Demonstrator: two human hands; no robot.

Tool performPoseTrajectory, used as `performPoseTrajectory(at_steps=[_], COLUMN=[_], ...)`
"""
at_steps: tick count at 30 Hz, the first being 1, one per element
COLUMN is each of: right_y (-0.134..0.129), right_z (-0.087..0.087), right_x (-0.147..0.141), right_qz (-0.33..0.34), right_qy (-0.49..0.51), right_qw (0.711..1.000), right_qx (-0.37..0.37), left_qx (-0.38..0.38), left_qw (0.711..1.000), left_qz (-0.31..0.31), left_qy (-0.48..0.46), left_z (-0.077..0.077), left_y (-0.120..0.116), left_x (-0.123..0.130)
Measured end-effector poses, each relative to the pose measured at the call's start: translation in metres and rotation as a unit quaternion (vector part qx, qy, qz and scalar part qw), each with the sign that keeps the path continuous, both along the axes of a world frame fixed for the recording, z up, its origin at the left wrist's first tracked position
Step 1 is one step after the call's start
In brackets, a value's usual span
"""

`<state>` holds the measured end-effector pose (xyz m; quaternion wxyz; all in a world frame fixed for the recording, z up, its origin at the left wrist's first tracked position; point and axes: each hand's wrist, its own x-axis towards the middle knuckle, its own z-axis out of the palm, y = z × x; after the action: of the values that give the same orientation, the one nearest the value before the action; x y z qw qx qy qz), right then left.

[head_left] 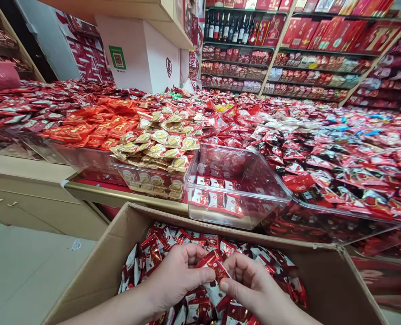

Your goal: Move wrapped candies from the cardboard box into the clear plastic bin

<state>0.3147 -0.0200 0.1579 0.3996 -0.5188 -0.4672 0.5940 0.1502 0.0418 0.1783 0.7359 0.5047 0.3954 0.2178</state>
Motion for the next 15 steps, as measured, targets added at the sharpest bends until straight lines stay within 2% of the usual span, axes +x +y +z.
performPoseTrajectory(at_steps=[2, 4, 7, 10, 12, 13, 15], right_y=[-0.003, -0.007, -0.004, 0.022, 0.051, 0.068, 0.101], right_z=[0.011, 0.034, 0.088, 0.141, 0.161, 0.166, 0.163], right_x=[0.003, 0.009, 0.023, 0.036, 0.041, 0.041, 0.04], right_qz=[0.02, 0.009, -0.08, -0.155, -0.166, -0.159, -0.125], right_qy=[-0.07, -0.158, -0.198, -0.181, -0.212, -0.234, -0.269], right_qw=[0.997, 0.984, 0.956, 0.924, 0.92, 0.925, 0.941], right_qx=[0.026, 0.076, 0.201, 0.299, 0.286, 0.253, 0.167], left_qx=[-0.005, -0.04, -0.081, -0.08, -0.071, -0.064, -0.051], left_qw=[1.0, 0.998, 0.993, 0.994, 0.995, 0.994, 0.993], left_qz=[-0.004, -0.011, -0.028, -0.055, -0.073, -0.083, -0.104], left_qy=[-0.009, -0.05, -0.081, -0.041, -0.012, 0.001, 0.024], left_z=[0.003, 0.009, 0.015, 0.011, 0.004, 0.001, -0.005], left_y=[0.0, 0.002, 0.005, 0.007, 0.006, 0.005, 0.003], left_x=[-0.004, -0.008, -0.013, -0.015, -0.014, -0.014, -0.014])
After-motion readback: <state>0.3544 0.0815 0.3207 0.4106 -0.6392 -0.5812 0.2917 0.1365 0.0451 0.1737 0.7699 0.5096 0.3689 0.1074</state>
